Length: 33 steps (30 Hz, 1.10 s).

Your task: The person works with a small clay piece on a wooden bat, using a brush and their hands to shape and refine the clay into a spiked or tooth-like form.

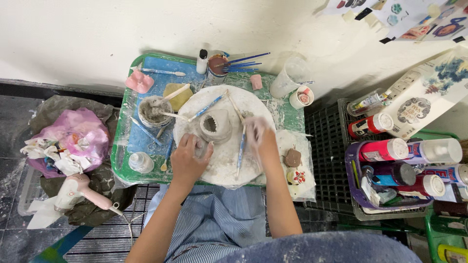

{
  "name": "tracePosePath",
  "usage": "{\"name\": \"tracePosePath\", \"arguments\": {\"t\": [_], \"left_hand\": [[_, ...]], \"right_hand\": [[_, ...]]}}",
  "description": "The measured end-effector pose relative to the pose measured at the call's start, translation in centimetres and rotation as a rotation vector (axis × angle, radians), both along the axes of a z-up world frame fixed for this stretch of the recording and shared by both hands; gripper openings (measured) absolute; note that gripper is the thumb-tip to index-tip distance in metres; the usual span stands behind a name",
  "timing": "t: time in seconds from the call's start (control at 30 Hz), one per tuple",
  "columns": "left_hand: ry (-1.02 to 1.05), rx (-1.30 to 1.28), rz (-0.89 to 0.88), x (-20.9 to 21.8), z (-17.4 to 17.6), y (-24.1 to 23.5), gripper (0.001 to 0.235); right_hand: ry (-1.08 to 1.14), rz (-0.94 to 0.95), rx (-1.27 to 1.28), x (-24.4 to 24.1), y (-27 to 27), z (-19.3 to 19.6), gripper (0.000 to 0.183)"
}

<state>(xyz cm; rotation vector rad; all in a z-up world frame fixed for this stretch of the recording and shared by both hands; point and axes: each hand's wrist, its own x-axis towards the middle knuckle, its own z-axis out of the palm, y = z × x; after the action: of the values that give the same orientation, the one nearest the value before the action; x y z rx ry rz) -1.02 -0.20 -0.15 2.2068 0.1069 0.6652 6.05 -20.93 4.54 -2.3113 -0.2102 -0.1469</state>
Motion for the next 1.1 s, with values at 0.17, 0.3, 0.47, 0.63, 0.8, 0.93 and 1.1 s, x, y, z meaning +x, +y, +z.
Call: {"name": "tracePosePath", "arguments": {"t": [0.17, 0.3, 0.47, 0.63, 0.8, 0.93, 1.1], "left_hand": [[0.025, 0.007, -0.009, -0.2, -0.2, 0.0, 0.034], [0.043, 0.011, -0.007, -0.1, -0.1, 0.1, 0.034], [0.058, 0.002, -0.001, 0.0, -0.1, 0.1, 0.034], [0.045, 0.004, 0.003, -0.1, -0.1, 0.0, 0.032], [-0.077, -0.055, -0.028, -0.5, -0.9, 0.1, 0.030], [-0.285, -0.254, -0.104, -3.2, -1.4, 1.1, 0.028], [0.081, -0.129, 0.025, -7.2, -0.6, 3.7, 0.022]], "right_hand": [[-0.188, 0.073, -0.178, 7.7, 0.8, 0.7, 0.015], [0.017, 0.122, -0.289, 10.8, 0.9, 0.6, 0.016], [-0.045, 0.158, -0.450, 11.2, 1.8, -1.3, 0.018], [0.097, 0.138, -0.365, 11.3, 1.4, -1.7, 0.023], [0.088, 0.091, -0.279, 11.0, 0.9, -1.5, 0.024], [-0.017, 0.145, 0.015, 11.1, 0.4, -1.0, 0.036], [-0.092, 0.107, 0.036, 10.6, -0.4, -0.1, 0.038]]}}
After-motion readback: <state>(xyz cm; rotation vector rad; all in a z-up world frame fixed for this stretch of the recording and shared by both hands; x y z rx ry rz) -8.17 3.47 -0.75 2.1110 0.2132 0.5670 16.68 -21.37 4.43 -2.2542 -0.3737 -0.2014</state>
